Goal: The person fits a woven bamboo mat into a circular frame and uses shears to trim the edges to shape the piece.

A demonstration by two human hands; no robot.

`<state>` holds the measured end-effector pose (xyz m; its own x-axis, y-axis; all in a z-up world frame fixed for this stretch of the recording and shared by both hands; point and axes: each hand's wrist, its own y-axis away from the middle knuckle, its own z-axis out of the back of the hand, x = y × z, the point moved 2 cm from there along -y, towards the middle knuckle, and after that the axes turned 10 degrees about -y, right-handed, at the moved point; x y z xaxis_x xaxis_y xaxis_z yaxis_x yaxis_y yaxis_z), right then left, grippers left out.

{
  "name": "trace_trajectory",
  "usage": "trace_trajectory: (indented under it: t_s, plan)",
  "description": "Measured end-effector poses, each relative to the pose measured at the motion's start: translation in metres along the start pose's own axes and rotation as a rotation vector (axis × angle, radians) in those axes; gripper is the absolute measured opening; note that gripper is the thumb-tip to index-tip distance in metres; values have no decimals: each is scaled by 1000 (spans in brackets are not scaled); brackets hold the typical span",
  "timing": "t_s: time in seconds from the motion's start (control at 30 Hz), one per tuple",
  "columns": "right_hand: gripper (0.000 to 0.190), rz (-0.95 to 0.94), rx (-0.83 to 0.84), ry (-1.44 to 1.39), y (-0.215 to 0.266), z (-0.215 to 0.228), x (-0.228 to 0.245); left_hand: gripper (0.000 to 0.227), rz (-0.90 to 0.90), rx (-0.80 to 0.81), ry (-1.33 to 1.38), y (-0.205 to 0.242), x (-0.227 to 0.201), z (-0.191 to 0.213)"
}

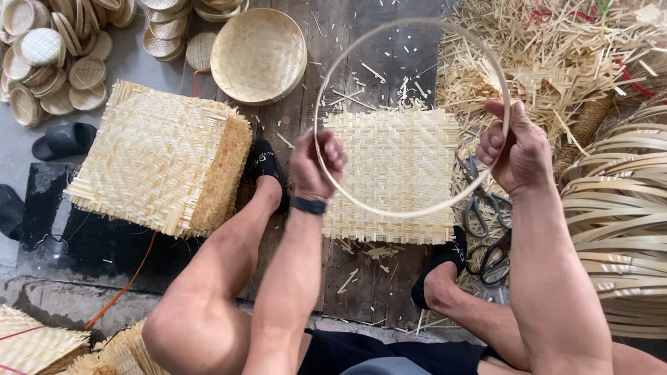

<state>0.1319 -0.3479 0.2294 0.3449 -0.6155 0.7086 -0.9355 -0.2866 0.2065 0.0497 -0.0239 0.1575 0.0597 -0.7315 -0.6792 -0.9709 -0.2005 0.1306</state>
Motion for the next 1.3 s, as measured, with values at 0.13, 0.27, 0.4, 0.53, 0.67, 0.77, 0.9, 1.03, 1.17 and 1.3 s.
trace_trajectory:
  t_s: [0.13, 0.27, 0.4, 0.53, 0.67, 0.77, 0.9, 1.03, 1.17, 1.3]
  plan:
    - [38, -120, -23, 231, -6, 22, -4, 41, 324, -9, -418, -10, -38, -5]
    - [43, -308, -75, 236, -10, 24, -13, 37, 449, 20, -506, -16, -38, -15]
    - [55, -331, -230, 481, -6, 27, -5, 37, 431, -17, -512, -16, -34, -3]
    - [49, -344, -170, 336, -6, 15, 3, 39, 394, -27, -373, -16, -28, 4]
    - [50, -229, -297, 96, 3, 11, -16, 40, 330, -148, -268, -9, -20, 17]
    - [52, -172, -424, 108, 3, 27, -19, 41, 403, -123, -209, -9, -11, 32]
    - [51, -161, -288, 115, -7, 39, -16, 38, 434, -110, -148, -11, 0, 37]
    - [28, -182, -309, 523, -5, 40, -27, 35, 288, -299, -156, -7, 11, 46]
    - [25, -152, -393, 886, -12, 59, -70, 29, 64, -507, -497, -10, 43, 88]
    - [24, 20, -434, 1195, -14, 104, -115, 21, -171, -482, -1251, -14, 79, 147]
